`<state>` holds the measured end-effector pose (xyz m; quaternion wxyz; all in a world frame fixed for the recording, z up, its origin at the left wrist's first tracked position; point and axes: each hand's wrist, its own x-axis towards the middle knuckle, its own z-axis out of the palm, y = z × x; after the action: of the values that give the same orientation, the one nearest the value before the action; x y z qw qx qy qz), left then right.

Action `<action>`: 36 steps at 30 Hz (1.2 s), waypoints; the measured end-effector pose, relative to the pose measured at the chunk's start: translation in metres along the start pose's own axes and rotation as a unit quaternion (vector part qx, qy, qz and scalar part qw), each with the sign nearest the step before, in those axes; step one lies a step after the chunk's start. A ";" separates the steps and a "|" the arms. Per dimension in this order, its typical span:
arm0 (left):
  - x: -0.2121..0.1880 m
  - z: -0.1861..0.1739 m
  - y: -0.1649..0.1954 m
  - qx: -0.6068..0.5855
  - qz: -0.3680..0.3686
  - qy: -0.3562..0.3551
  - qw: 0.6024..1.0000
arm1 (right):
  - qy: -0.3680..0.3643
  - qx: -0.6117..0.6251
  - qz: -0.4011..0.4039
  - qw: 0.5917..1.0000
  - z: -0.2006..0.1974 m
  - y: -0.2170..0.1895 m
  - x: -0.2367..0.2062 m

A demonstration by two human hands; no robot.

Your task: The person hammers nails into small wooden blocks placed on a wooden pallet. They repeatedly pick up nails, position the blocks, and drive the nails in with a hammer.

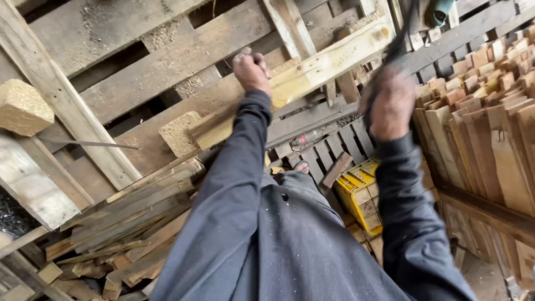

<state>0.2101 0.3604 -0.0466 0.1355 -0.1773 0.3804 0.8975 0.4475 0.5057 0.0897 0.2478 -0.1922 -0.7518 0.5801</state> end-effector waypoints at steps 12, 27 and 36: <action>-0.050 -0.058 0.035 -0.115 -0.273 -0.107 0.949 | 0.187 -0.085 0.045 0.978 0.001 0.024 -0.039; -0.045 -0.079 0.037 0.027 -0.372 -0.157 0.914 | 0.155 0.054 0.392 0.905 0.085 0.058 -0.152; -0.036 -0.051 0.014 0.275 -0.155 -0.171 0.933 | 0.088 0.057 0.488 0.866 0.100 0.033 -0.154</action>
<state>0.2487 0.3093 -0.0557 0.3792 -0.0335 0.5511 0.7426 0.5118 0.3474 0.0143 0.0082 -0.5702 -0.5024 0.6499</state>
